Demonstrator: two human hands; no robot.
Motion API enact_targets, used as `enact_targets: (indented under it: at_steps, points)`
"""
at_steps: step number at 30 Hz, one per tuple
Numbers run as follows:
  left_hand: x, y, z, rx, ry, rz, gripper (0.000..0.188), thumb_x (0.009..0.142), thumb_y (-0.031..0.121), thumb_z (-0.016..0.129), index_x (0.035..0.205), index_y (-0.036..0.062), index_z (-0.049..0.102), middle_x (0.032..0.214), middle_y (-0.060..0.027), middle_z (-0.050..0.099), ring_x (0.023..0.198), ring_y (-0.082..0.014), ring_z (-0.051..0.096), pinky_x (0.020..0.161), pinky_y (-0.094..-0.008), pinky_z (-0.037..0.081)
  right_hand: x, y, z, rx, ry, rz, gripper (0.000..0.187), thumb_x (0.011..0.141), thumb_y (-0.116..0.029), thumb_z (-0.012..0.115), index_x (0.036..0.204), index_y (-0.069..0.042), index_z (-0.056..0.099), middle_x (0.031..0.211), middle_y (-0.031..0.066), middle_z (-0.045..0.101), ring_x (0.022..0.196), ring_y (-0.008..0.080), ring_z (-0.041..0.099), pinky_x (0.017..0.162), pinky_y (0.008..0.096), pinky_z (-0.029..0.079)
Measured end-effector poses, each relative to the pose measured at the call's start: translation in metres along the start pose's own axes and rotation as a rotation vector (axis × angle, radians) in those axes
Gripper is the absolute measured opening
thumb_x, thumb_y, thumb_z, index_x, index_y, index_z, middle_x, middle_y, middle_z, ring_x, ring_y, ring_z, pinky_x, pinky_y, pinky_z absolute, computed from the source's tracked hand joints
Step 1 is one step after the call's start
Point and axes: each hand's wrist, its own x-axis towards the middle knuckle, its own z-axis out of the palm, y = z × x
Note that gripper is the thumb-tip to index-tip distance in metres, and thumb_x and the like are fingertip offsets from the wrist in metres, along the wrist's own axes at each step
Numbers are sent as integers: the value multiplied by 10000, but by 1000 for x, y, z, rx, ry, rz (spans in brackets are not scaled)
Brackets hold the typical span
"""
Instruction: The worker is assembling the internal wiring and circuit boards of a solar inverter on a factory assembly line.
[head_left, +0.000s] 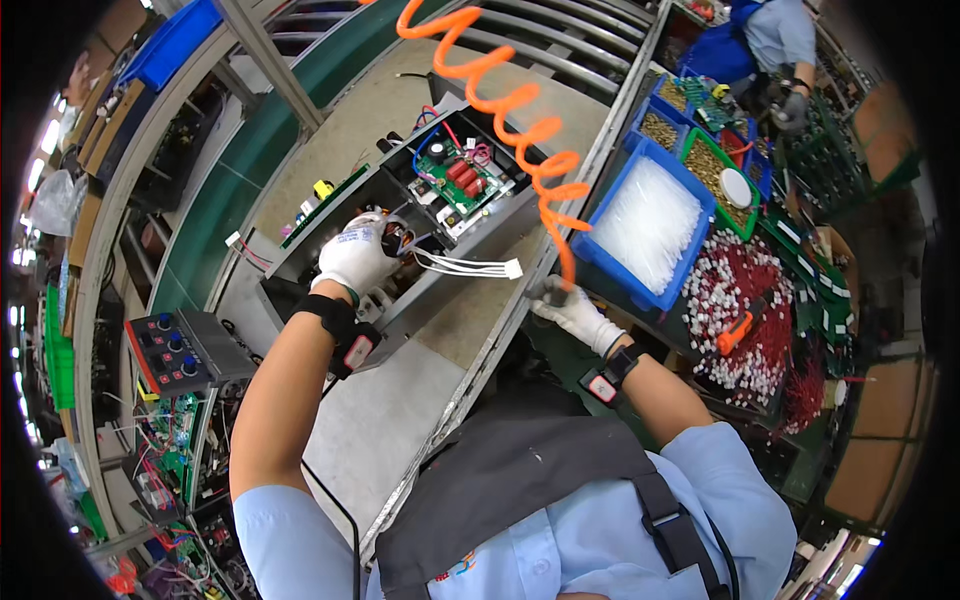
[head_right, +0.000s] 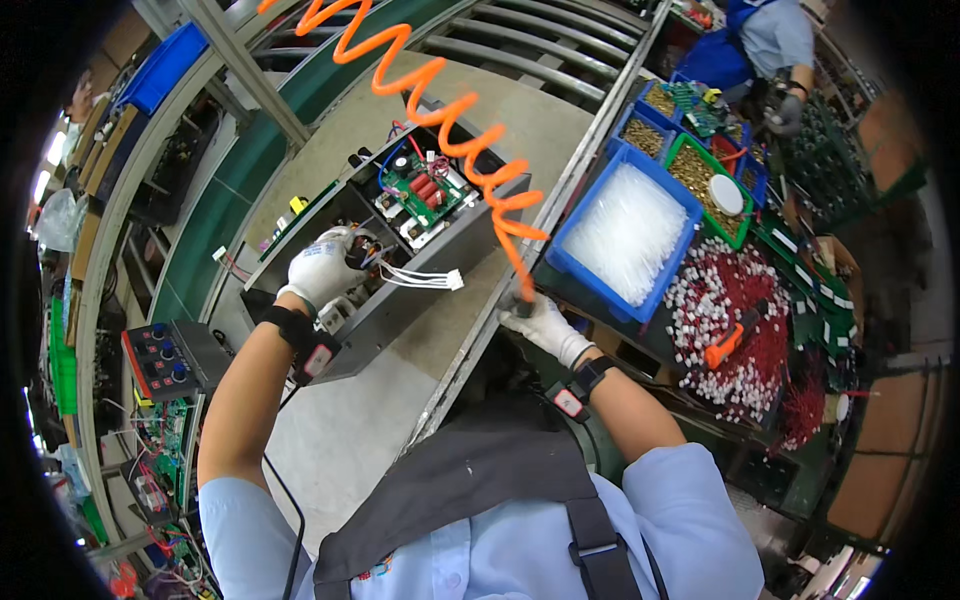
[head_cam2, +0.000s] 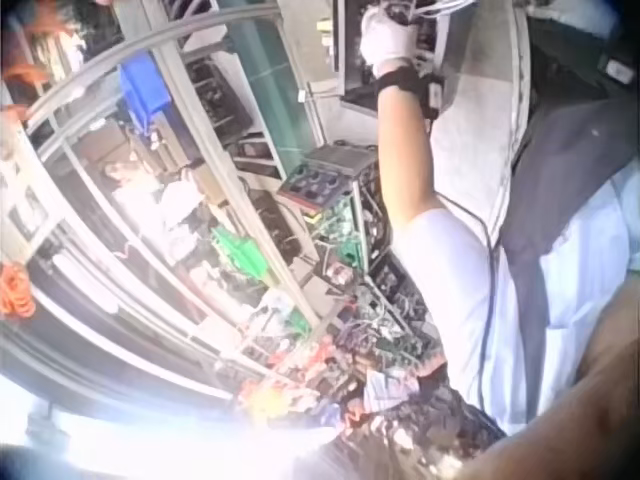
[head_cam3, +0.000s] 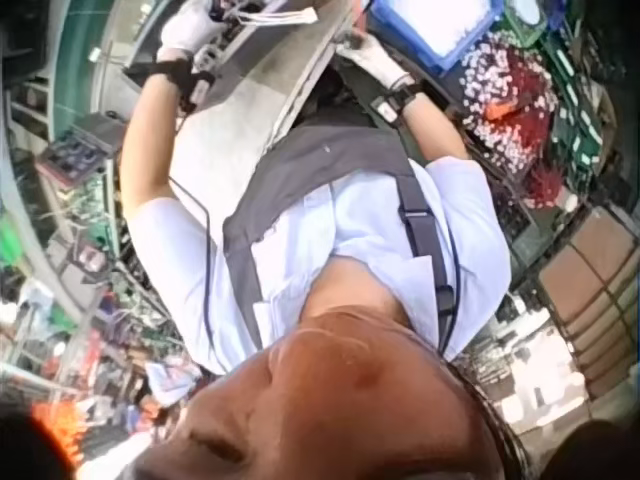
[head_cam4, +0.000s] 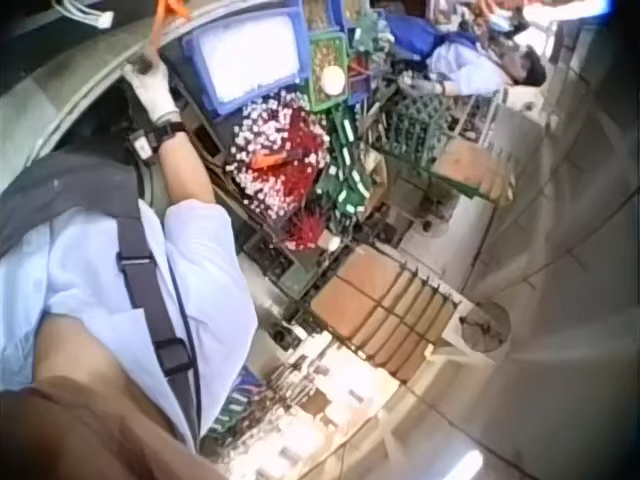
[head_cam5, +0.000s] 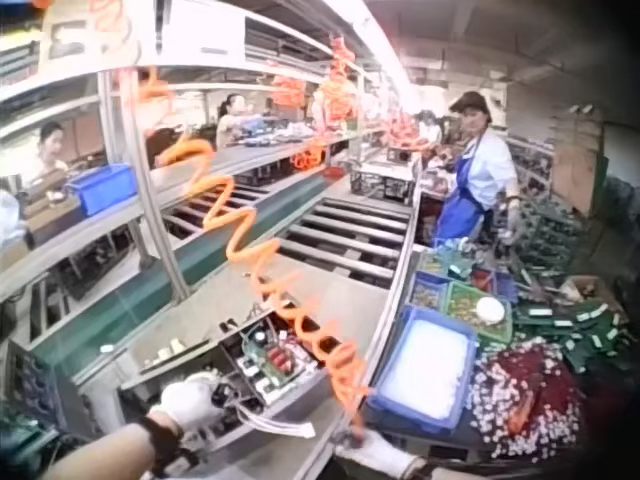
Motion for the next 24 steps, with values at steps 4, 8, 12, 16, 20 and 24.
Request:
enact_targets:
  at_steps: [4,8,12,16,20,24]
  points:
    - [-8,13,0,-87,-43,-71,554,756,402,696,1189,79,574,1245,-153,563,1134,-299,564,934,-356,465,-15,14,-13,6,-31,-19,185,863,-154,666,995,-57,580,760,-54,474,705,36,431,614,221,393]
    - [-8,-14,15,-284,117,-56,544,799,333,707,1232,56,527,1114,-129,616,1019,-262,614,893,-328,477,-13,19,-21,0,46,-36,275,852,-120,671,1103,-44,588,915,-16,588,863,89,523,779,259,457]
    - [-20,12,-15,-485,35,-300,442,837,301,686,1155,9,589,847,-89,657,755,-187,612,704,-334,485,-21,15,-33,-17,-67,212,295,895,-202,639,1138,-40,596,913,5,613,790,104,554,691,269,492]
    - [-16,10,-35,-1053,68,-324,364,880,239,648,1017,-98,643,896,-73,680,770,-129,597,710,-289,492,-34,-19,-75,-298,-656,354,359,941,-294,567,1141,-2,634,1030,137,671,919,183,614,864,324,480]
    - [-12,-1,-45,-818,-142,-153,370,786,180,689,1061,-59,628,814,-38,637,753,-109,586,664,-266,485,-13,-201,-67,133,-607,-116,405,963,-359,545,1053,22,648,958,119,674,867,167,626,773,293,505]
    - [-57,-7,-99,53,-116,-34,290,761,247,584,976,70,666,879,-180,670,851,-334,652,741,-390,517,70,-287,0,-408,-375,-749,292,958,-203,493,1120,16,599,1020,164,649,946,304,631,827,350,486]
